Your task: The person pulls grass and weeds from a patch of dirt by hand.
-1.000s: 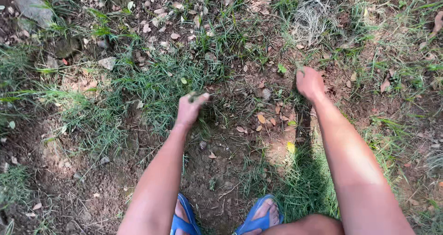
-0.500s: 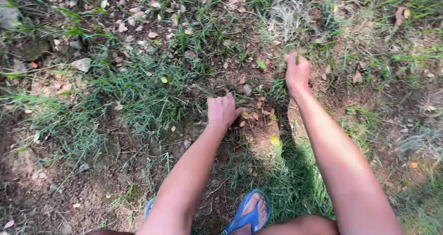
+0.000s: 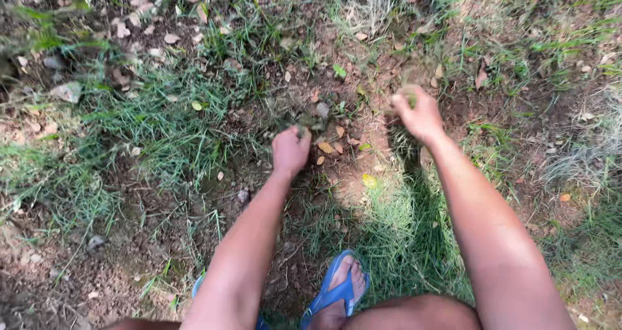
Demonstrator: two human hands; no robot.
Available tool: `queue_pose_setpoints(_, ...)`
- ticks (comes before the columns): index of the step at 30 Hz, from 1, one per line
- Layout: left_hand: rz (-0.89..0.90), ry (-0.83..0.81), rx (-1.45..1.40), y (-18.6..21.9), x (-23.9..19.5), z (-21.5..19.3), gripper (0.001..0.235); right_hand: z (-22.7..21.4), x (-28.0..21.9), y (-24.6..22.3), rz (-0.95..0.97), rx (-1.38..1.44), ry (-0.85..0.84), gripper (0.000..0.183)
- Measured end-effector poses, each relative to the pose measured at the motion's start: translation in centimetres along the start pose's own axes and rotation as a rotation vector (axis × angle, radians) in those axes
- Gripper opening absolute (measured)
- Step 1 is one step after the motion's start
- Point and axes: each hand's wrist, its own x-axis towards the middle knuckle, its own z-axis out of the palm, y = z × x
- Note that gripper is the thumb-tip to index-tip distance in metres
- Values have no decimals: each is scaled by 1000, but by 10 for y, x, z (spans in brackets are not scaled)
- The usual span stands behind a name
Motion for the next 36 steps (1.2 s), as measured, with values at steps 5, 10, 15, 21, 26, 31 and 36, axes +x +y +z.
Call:
queue_pose_setpoints(5,-407,275,-896,-18,16,-8,27,-2,-29,-112,-248,-598,-452,54)
queue_pose_setpoints(10,-51,355,-898,7,5,-51,5,99,22,-3,-449,-921,-443,35)
queue_pose_setpoints(15,98,-63,56,18,13,-67,49,107,17,4,-325,-689,-333,30)
queue_pose_setpoints(21,554,-9,570,27,45,-74,51,86,-8,-26,-179,-191,153,24)
queue_pose_setpoints(26,809,13,672,17,71,-58,24,30,-12,-42,33,229,380,29)
queue_pose_setpoints(31,846,45,622,-24,105,-24,13,-4,15,10,145,664,393,13)
queue_pose_setpoints(36,-247,-26,-1208,-21,91,-37,23,35,44,27,88,558,319,16)
